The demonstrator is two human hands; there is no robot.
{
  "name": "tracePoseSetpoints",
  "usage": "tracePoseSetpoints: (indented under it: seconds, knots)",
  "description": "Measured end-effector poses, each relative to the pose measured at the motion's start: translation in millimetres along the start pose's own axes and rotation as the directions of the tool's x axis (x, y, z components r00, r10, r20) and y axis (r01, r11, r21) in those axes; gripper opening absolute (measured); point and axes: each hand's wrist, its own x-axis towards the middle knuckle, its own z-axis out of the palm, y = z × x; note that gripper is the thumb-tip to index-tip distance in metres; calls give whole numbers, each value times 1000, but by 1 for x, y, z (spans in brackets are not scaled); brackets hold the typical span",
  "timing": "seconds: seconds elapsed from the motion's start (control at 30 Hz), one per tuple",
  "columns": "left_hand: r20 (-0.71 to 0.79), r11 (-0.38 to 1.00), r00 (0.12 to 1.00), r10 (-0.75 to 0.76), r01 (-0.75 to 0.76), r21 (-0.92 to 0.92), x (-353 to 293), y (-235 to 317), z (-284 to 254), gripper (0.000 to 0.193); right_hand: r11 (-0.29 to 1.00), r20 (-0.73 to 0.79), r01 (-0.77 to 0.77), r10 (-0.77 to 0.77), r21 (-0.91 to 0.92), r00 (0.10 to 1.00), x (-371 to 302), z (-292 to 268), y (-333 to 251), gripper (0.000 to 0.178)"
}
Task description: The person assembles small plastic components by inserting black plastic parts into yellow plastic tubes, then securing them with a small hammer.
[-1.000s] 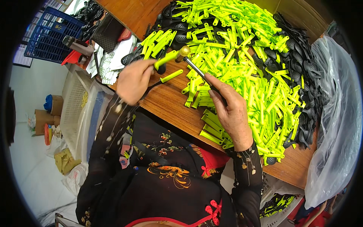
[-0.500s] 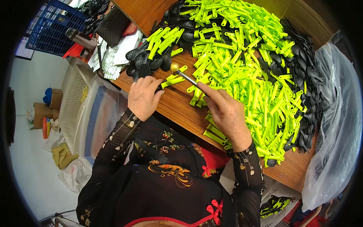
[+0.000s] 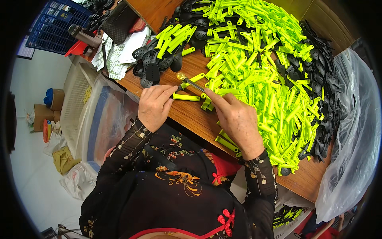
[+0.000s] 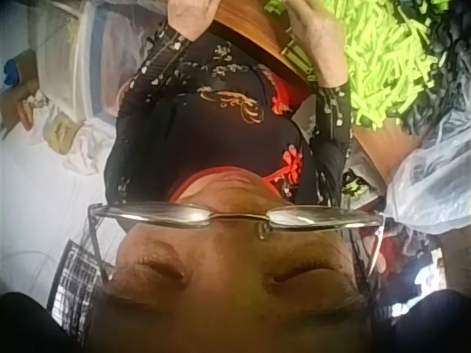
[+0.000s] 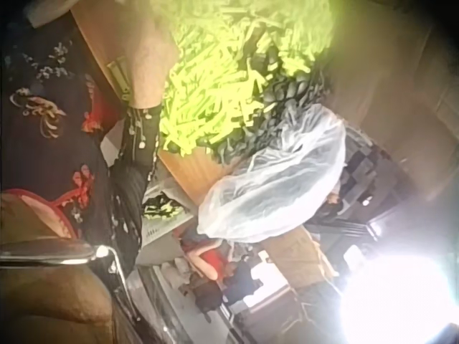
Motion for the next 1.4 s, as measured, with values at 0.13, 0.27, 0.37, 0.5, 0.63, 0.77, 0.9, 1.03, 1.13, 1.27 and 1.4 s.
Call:
tracePoseSetpoints:
  seconds: [0.13, 0.27, 0.37, 0.5, 0.63, 0.77, 0.9, 1.03, 1.13, 1.27, 1.4]
  knots:
    - [40, 999, 998, -38, 38, -4, -3, -1, 3, 38, 991, -90, 13, -1, 132, 996, -2, -1, 2, 45]
    - [54, 999, 998, -32, 32, 7, 2, -6, 0, 35, 995, -39, 3, 1, 98, 999, -4, -3, 2, 45]
    - [85, 1000, 996, -20, 22, -15, 5, -8, -13, 33, 995, -23, -24, 27, 92, 999, -7, -4, 5, 46]
    - [326, 834, 854, -404, 491, -253, -15, -7, -32, 20, 966, 6, -79, 80, 248, 997, -4, -10, 1, 43]
    - [636, -137, 504, -584, 711, -689, -67, -16, -16, 13, 960, 90, -33, 8, 280, 996, -4, -7, -10, 47]
    - [616, -134, 507, -603, 696, -705, -65, -9, -13, 14, 951, 107, 80, -117, 300, 987, -6, 0, -16, 60]
    - [643, -158, 488, -591, 711, -685, -63, -9, -14, 16, 982, 141, 107, -129, 155, 982, -9, 8, -21, 60]
    - [759, -299, 406, -509, 744, -598, -63, -12, -16, 18, 973, 90, 139, -157, 185, 983, -8, 7, -21, 56]
    - [812, -271, 421, -404, 793, -546, -67, -15, -15, 16, 985, 117, 161, -167, 65, 979, -9, 7, -18, 54]
    - [898, -292, 352, -266, 858, -423, -57, -21, -23, 20, 974, 96, 130, -149, 184, 984, -3, 1, -20, 55]
    - [957, -447, 282, -63, 850, -280, -54, -30, -23, 23, 948, 70, 184, -209, 261, 976, -3, 9, -30, 52]
